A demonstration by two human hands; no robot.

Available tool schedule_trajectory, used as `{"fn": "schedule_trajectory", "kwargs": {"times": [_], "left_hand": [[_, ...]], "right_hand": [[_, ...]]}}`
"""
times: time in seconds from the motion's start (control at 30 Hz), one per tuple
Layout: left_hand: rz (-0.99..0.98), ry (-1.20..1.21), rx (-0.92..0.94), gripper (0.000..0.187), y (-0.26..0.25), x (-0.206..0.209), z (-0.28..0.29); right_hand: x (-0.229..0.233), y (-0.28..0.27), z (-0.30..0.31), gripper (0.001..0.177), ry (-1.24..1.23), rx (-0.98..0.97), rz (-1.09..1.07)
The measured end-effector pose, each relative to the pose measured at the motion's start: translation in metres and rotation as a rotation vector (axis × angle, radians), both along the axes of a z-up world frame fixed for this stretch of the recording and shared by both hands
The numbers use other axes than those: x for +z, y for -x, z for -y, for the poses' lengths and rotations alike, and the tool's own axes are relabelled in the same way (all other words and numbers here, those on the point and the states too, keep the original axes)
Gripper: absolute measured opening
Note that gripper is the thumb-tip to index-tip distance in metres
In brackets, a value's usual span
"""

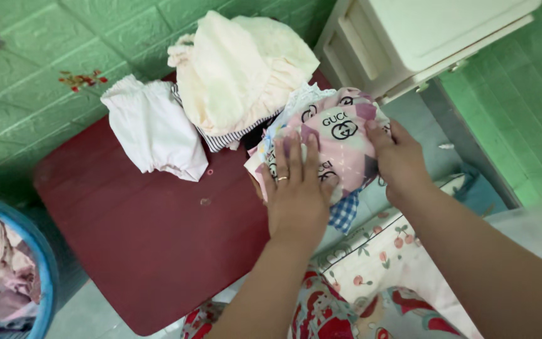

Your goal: The person takes baby clothes out of a blue laundry basket and folds them one at a time on a small red table, smoothing each garment flat and stacking the folded pieces into piles by the table's edge.

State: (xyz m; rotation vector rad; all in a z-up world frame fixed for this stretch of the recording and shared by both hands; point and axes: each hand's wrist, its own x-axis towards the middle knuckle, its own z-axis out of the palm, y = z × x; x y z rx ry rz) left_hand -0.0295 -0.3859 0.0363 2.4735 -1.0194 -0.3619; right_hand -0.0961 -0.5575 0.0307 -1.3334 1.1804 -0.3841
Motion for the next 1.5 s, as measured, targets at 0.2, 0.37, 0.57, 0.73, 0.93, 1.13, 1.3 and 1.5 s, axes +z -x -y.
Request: {"fn": "schedule_trajectory", "kwargs": {"times": [0.2, 0.37, 0.57, 0.73, 0.93, 1.13, 1.3, 1.5], "left_hand": [[-0.062, -0.087, -0.023, 0.077, -0.009, -0.036, -0.001], [-0.135, -0.131, -0.014, 0.078, -0.018, -0.059, 0.000], [-0.137, -0.128, -0.003, 0.079, -0.020, -0.073, 0.004], [-0.121, -0.182, -0.010, 0.081, -0.021, -0.058, 0.005], [-0.001, -0.134, 0.021, 0.079, -0.012, -0.034, 0.006], [0.160, -0.065, 0.034, 0.076, -0.003, -0.022, 0.001], [0.045, -0.143, 0.008, 0.082, -0.004, -0.027, -0.002], [-0.077, -0.261, -0.011, 0.089, -0.013, -0.043, 0.001]], "right_hand": [[-0.029, -0.010, 0.001, 0.027, 0.098, 0.078, -0.064], [-0.066, -0.013, 0.012, 0.033, 0.426, 0.263, -0.298], [-0.084, -0.013, 0.018, 0.040, 0.686, 0.307, -0.317], [-0.046, -0.024, 0.010, 0.049, 0.660, 0.343, -0.583], [0.011, -0.009, -0.030, 0.037, 1.258, 0.461, -0.232], [0.004, -0.003, -0.048, 0.072, 1.168, 0.662, -0.451], [-0.024, -0.003, -0.032, 0.083, 0.938, 0.762, -0.515], [-0.060, -0.004, -0.015, 0.085, 1.039, 0.890, -0.275]]}}
